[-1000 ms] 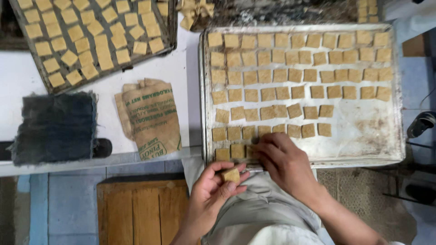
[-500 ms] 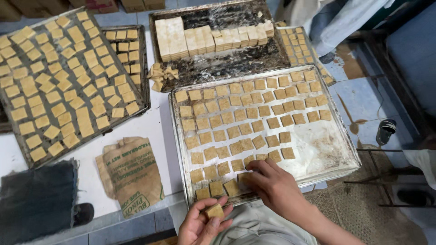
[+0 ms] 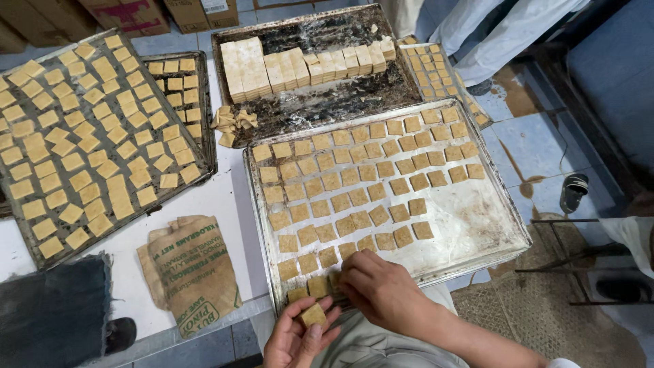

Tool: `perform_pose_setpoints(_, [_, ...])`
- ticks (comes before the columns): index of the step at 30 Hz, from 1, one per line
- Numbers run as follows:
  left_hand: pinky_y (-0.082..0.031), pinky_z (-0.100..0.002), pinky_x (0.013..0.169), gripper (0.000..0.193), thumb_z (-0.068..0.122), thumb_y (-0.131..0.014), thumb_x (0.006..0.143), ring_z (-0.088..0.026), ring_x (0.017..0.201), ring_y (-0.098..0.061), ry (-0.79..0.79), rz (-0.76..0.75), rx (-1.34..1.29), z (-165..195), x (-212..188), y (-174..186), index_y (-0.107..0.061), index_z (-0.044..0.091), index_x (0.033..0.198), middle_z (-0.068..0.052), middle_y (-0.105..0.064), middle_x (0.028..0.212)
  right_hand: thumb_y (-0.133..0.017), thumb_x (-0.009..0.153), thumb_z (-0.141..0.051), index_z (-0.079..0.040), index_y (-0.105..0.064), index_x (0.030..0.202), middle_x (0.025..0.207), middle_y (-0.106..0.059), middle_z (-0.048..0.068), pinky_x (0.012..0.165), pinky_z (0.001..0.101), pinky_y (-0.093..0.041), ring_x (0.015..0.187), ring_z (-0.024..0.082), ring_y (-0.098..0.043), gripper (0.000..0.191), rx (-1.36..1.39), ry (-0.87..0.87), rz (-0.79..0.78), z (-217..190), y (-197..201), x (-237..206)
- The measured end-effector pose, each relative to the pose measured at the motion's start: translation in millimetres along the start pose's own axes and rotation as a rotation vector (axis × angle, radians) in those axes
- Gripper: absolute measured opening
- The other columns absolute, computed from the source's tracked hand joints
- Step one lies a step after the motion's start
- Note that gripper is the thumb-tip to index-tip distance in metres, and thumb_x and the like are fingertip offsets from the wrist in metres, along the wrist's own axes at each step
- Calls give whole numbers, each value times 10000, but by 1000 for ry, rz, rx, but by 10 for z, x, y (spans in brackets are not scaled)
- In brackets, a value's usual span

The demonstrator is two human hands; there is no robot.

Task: The person arranges small square food cubes onto metal baking trays. They pick up cubes from a larger tray and place them in neat rows on an empty tray, filling it systematically.

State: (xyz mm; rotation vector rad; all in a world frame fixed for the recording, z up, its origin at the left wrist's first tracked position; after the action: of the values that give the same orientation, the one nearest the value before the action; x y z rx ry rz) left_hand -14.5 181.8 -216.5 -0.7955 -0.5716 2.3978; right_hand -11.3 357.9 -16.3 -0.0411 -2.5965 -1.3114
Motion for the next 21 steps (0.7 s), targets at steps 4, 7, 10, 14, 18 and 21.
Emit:
perform_pose_setpoints(4, [-601, -554, 1009, 504, 82, -621, 923, -409, 1279, -662, 11, 4, -11, -134, 82, 38, -450, -12, 1388, -267, -620, 1404, -725, 896, -105, -38, -683, 975, 1013, -658, 93, 706, 369, -569, 894, 284, -686, 112, 177, -100, 9, 62, 87, -27])
perform_pose_setpoints(7, [-580, -584, 988, 567, 71, -650, 898, -414, 1274, -636, -29, -119, -105, -215, 236, -56, -389, 19, 1400, -255, -590, 1390, -704, 948, -105, -31, -673, 968, 1001, -655, 103, 729, 371, -568, 886, 280, -695, 82, 355, -129, -21, 5, 135, -100])
perform_pose_setpoints(10, [-588, -627, 984, 560, 45, -662, 900, -420, 1244, -620, -130, -189, -129, -250, 352, -75, -384, -11, 1384, -296, -587, 1353, -682, 981, -97, -20, -646, 991, 998, -638, 118, 772, 390, -554, 915, 304, -670, 86, 427, -38, -36, -116, 189, -148])
perform_pose_setpoints(14, [-610, -666, 925, 495, 18, -648, 883, -454, 1159, -667, -91, -74, -87, -378, 525, 82, -423, -19, 1323, -328, -635, 1257, -658, 1008, -99, -16, -632, 1010, 996, -624, 123, 769, 394, -530, 906, 315, -649, 87, 474, -18, -28, -101, 282, -211])
perform_pose_setpoints(18, [-636, -669, 860, 451, 19, -601, 865, -481, 1073, -719, 9, 92, 31, -390, 575, 161, -444, 9, 1288, -302, -685, 1202, -646, 1006, -110, -16, -638, 1008, 935, -628, 116, 683, 383, -502, 799, 299, -640, 94, 651, -199, -75, 72, 321, -310])
perform_pose_setpoints(21, [-641, -609, 859, 443, 11, -582, 871, -445, 1104, -717, -8, 30, 58, -124, 482, -13, -444, 31, 1292, -266, -692, 1236, -667, 989, -128, -45, -664, 994, 891, -640, 104, 673, 379, -513, 786, 284, -665, 83, 539, -292, -4, 189, 429, -350])
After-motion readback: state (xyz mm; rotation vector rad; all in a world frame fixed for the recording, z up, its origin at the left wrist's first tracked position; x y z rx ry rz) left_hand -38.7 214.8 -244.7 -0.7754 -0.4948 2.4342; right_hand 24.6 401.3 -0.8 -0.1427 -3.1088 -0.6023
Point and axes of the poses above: each hand's wrist, its own x-axis towards the middle knuckle, its own y-axis out of the back of the hand, z = x × y, the point moved 8 cm from there along x, towards the middle knuckle
